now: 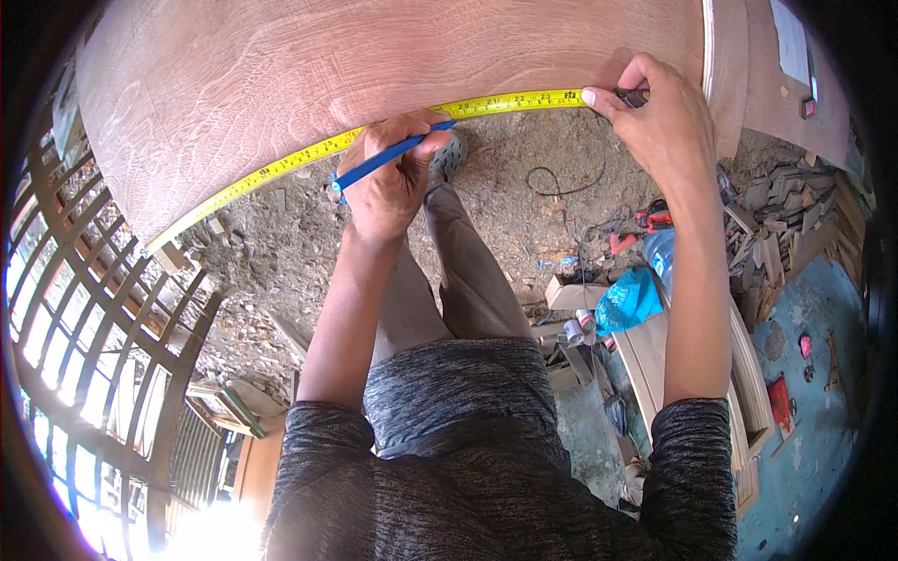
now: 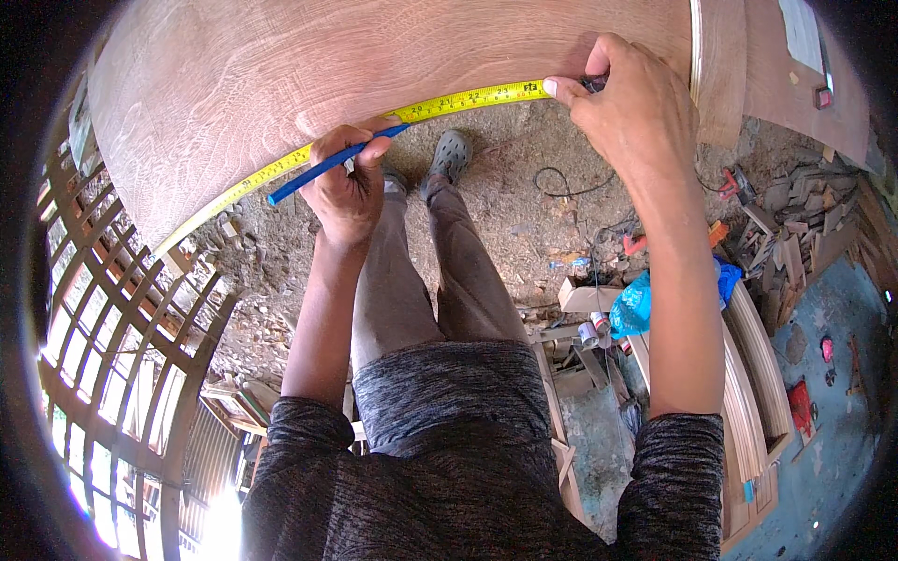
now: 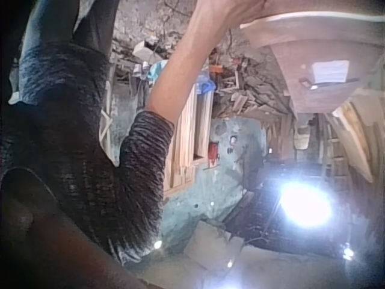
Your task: The person traces along a curved wooden strip onto a wooden board using a pen. The person then measures dimensions across the board with a tape measure, marks points with the pen, and aligns another wooden strip onto the board to draw additional lines.
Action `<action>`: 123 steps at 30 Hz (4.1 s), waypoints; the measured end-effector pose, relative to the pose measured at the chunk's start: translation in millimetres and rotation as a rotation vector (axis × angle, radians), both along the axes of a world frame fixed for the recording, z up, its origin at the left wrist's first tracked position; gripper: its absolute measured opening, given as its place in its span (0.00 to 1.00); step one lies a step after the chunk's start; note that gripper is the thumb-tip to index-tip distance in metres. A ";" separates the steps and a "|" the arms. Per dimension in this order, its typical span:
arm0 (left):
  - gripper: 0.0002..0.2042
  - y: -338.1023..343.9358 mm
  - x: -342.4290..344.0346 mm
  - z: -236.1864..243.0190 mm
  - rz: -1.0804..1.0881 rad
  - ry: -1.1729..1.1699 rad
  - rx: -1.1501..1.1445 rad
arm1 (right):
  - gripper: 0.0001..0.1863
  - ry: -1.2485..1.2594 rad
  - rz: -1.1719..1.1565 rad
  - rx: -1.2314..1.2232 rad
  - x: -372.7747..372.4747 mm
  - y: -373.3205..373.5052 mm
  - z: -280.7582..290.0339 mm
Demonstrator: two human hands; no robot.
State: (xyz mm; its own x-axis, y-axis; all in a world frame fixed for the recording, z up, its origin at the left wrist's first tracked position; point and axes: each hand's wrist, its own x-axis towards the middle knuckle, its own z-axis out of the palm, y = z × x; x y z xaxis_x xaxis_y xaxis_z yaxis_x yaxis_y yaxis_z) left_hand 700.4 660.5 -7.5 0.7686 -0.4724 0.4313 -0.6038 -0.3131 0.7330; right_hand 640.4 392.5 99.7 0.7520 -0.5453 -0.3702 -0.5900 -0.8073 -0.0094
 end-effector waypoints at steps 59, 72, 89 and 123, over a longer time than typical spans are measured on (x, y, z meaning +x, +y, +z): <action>0.14 -0.8 4.2 -3.6 -0.059 0.030 -0.064 | 0.24 0.036 -0.009 0.007 -0.3 -0.5 -0.4; 0.14 -0.7 4.5 -8.0 -0.061 0.031 -0.097 | 0.24 0.043 -0.026 0.012 0.1 1.5 0.8; 0.14 1.1 3.4 -4.6 -0.039 0.052 -0.049 | 0.24 0.015 -0.005 0.002 -1.1 0.3 -0.3; 0.14 3.9 1.9 -9.9 -0.063 0.051 -0.068 | 0.24 0.009 -0.014 0.012 -3.5 1.3 0.2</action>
State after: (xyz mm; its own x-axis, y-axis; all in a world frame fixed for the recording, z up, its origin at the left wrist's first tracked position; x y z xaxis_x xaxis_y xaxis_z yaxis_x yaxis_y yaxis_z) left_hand 702.3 664.4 -17.4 0.7600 -0.4919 0.4248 -0.5820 -0.2241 0.7817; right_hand 637.0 393.7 99.8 0.7409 -0.5514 -0.3835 -0.6013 -0.7989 -0.0130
